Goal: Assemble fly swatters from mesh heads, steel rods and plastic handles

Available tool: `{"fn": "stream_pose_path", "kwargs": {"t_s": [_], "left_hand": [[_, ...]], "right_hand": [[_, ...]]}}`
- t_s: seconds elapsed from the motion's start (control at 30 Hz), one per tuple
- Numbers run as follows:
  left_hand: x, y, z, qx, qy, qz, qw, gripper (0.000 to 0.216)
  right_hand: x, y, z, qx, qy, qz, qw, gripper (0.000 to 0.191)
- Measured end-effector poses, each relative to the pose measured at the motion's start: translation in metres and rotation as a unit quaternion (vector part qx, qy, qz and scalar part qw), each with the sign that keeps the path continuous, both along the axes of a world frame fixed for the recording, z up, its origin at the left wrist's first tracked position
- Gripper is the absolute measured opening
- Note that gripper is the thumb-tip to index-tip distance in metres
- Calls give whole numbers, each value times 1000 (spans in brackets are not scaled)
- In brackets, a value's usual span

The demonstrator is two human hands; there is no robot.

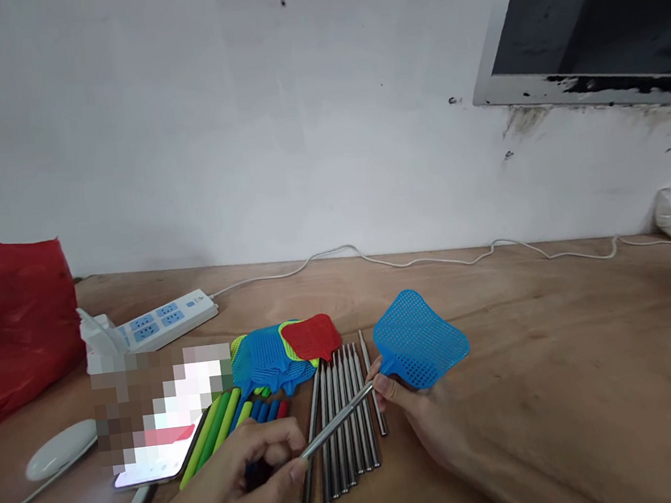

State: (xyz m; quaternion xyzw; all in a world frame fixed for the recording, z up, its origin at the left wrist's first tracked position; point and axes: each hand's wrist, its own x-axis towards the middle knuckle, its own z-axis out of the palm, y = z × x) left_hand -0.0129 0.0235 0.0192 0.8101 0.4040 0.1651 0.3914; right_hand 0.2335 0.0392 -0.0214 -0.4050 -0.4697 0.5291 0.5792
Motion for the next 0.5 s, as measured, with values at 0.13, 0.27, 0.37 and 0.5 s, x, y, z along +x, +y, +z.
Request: {"fn": "stream_pose_path", "kwargs": {"t_s": [0.13,0.27,0.37,0.5], "left_hand": [[0,3,1,-9,-14,1,1000,33],[1,3,4,-25,-19,11,999,34],[2,4,3,-37,-25,10,999,35],[0,6,-2,-72,-26,4,997,42]], "right_hand": [[0,2,9,-27,43,-15,999,36],[1,4,12,-44,87,-55,994,36],[1,6,13,-46,111,-65,991,35],[1,7,13,-50,125,-71,988,35]]}}
